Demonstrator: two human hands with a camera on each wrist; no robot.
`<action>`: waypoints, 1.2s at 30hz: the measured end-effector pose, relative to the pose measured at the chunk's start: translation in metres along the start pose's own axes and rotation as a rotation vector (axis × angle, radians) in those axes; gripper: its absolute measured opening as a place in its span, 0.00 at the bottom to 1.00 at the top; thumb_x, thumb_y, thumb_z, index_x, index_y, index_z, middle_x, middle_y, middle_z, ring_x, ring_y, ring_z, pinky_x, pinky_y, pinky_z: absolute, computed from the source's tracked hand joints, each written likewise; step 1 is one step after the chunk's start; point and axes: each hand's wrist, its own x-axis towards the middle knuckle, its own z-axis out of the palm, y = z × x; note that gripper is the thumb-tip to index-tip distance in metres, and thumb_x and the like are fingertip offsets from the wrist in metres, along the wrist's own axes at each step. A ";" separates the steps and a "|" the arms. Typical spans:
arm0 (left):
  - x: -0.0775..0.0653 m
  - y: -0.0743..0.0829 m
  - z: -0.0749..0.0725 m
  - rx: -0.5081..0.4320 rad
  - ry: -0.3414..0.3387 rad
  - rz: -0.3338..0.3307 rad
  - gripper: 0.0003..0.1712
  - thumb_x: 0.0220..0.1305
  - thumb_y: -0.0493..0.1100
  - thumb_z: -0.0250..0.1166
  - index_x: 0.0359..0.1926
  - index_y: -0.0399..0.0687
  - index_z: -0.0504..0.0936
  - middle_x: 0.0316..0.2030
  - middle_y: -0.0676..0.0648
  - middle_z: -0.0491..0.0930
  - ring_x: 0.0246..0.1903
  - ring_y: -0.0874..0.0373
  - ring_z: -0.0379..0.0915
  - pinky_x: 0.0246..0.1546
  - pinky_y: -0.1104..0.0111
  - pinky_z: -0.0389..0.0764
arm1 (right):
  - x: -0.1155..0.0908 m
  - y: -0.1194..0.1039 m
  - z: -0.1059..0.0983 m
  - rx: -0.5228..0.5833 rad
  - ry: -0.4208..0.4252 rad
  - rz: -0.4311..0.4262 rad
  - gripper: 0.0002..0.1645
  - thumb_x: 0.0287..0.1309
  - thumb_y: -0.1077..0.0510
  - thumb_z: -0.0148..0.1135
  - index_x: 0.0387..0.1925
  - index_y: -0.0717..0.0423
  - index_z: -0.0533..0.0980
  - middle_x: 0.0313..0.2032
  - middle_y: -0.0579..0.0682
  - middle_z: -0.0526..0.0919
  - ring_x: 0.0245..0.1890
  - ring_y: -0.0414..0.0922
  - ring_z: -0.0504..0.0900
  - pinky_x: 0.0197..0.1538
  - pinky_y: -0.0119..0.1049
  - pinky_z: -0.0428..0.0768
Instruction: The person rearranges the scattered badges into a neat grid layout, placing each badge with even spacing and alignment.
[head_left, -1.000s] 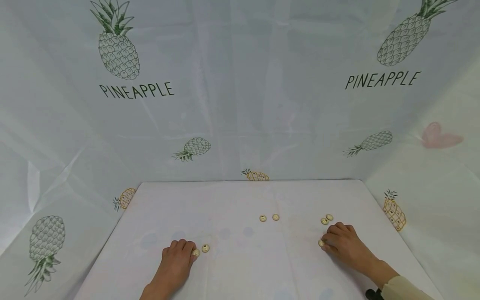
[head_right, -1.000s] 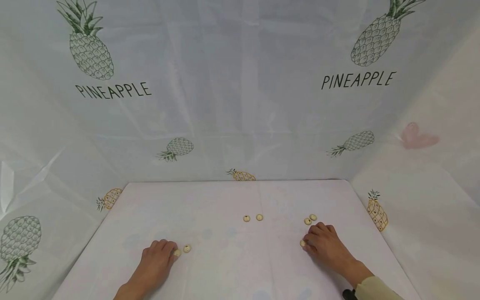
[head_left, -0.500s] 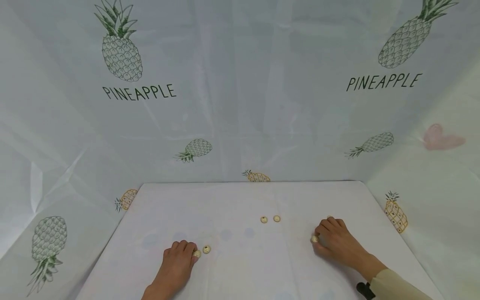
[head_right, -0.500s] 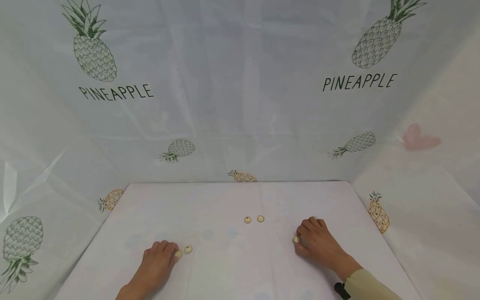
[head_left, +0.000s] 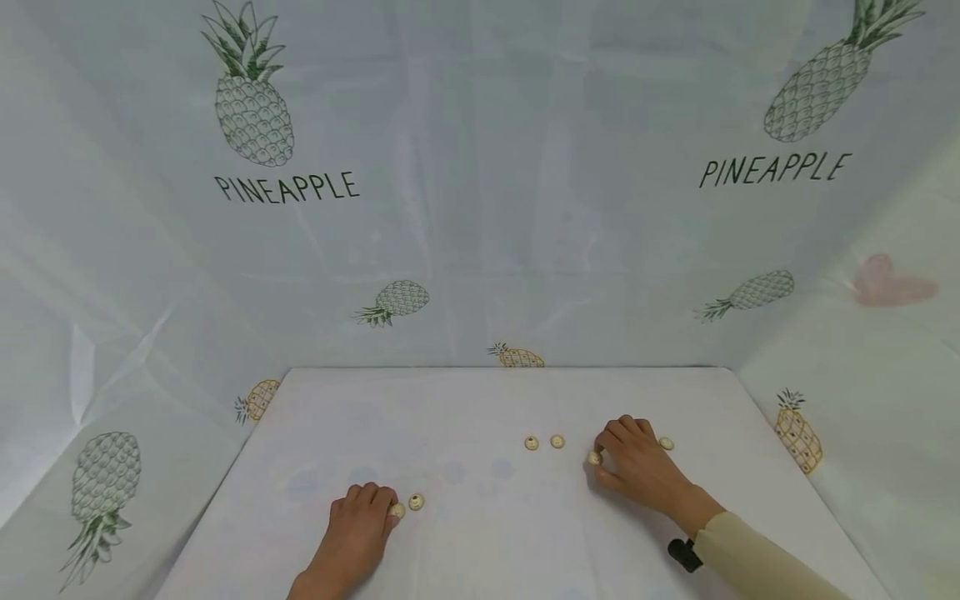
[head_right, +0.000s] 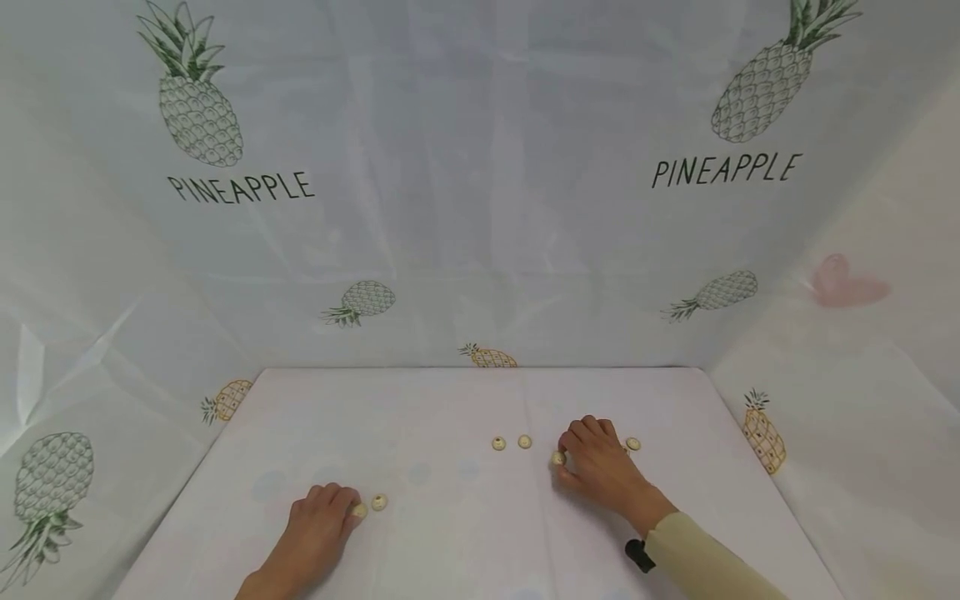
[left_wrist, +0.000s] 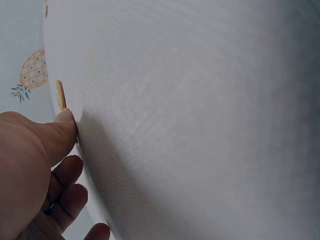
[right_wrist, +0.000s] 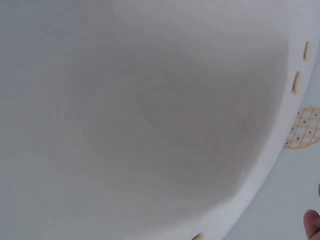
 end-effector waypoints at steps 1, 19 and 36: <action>0.000 0.000 0.000 -0.003 0.002 0.000 0.13 0.65 0.48 0.75 0.45 0.54 0.80 0.39 0.56 0.75 0.43 0.57 0.68 0.46 0.52 0.74 | 0.004 -0.002 0.002 0.008 -0.002 0.005 0.14 0.49 0.53 0.76 0.33 0.47 0.77 0.36 0.42 0.76 0.40 0.43 0.70 0.51 0.49 0.70; 0.001 0.000 -0.001 -0.019 -0.021 -0.027 0.12 0.66 0.48 0.75 0.44 0.54 0.81 0.39 0.55 0.76 0.42 0.57 0.67 0.47 0.50 0.75 | 0.063 -0.030 0.028 0.054 -0.115 0.018 0.12 0.54 0.52 0.77 0.34 0.48 0.79 0.36 0.43 0.76 0.41 0.44 0.68 0.51 0.48 0.69; 0.003 -0.001 -0.001 -0.009 0.011 0.003 0.12 0.64 0.48 0.76 0.43 0.54 0.81 0.38 0.57 0.75 0.42 0.58 0.67 0.47 0.50 0.76 | 0.103 -0.062 0.064 0.051 -0.159 -0.046 0.11 0.58 0.48 0.75 0.35 0.46 0.81 0.36 0.41 0.77 0.41 0.43 0.68 0.51 0.46 0.68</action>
